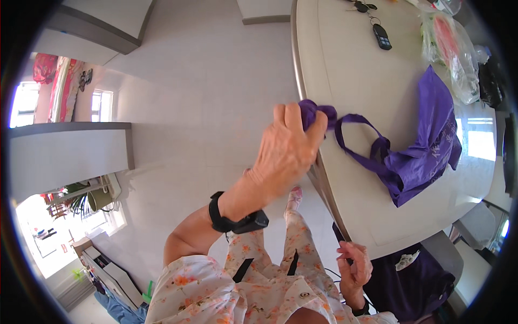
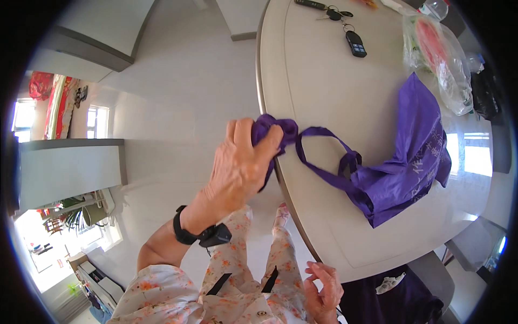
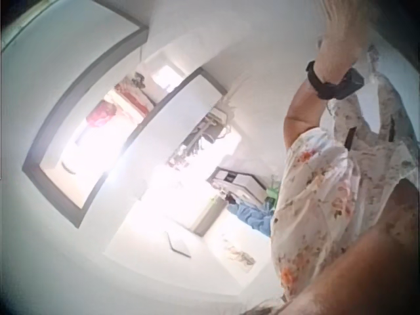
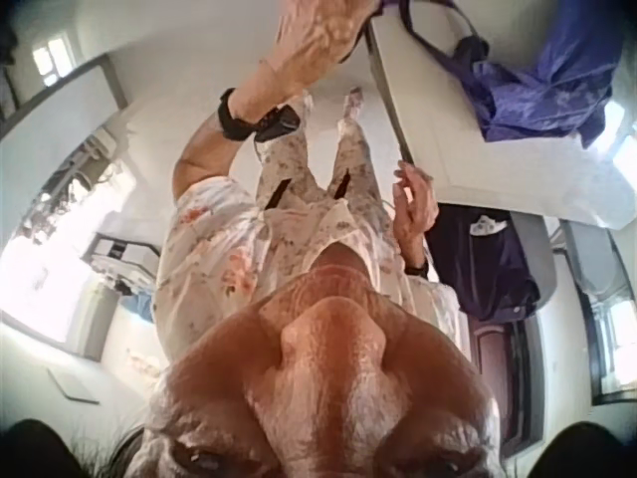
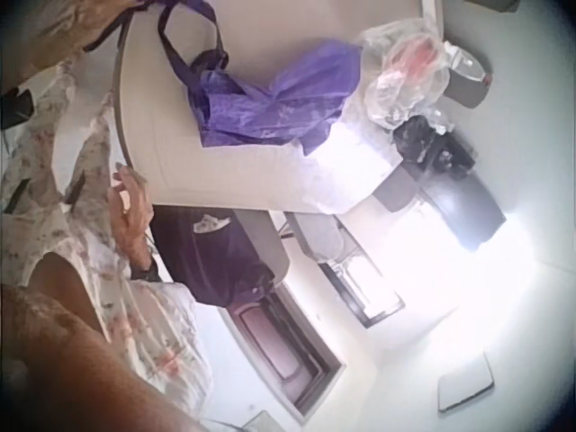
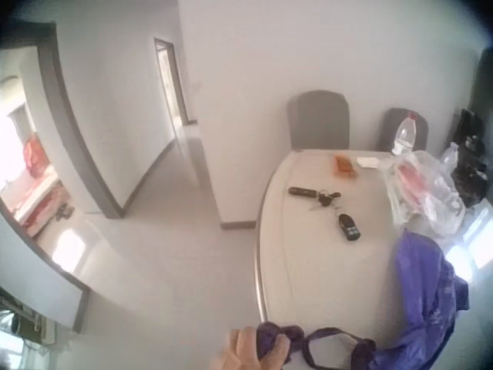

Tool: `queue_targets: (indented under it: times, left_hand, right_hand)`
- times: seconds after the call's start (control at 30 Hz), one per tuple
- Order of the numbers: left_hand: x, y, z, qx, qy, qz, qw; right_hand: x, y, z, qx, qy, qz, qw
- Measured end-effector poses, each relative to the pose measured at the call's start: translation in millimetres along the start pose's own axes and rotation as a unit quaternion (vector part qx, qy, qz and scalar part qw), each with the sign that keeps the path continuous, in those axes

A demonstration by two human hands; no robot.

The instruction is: The recorder wipes down a dining table using a purple cloth, moving objects to clean underneath them.

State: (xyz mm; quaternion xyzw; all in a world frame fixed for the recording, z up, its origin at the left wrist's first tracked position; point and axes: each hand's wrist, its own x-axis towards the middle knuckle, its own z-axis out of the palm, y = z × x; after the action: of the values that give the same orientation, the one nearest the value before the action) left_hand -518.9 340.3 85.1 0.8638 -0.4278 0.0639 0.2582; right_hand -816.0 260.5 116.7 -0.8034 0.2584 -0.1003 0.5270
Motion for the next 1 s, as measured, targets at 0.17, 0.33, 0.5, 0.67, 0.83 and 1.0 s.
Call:
queue_targets:
  times: [0.17,0.33,0.5,0.67,0.83,1.0]
  left_hand:
    - [44,-35,3,-0.007,-0.023,0.007,1.000]
    - [110,-105,17,-0.009,0.043,0.017,0.999]
    - [75,-83,6,-0.003,-0.006,0.087,0.996]
    - [45,-73,-3,-0.076,-0.008,0.160,0.984]
    - [105,-118,12,0.001,0.028,0.049,0.998]
    - [96,-114,10,-0.040,-0.029,0.081,0.996]
  right_hand:
    - [41,-1,2,-0.166,0.004,-0.066,0.984]
    - [99,-16,24,-0.334,0.066,-0.018,0.940]
    - [98,-2,24,-0.349,0.099,0.000,0.932]
    - [97,-2,26,-0.367,0.102,0.004,0.924]
    - [101,-7,27,-0.371,0.094,0.018,0.924]
    - [96,-5,26,-0.363,0.102,0.033,0.926]
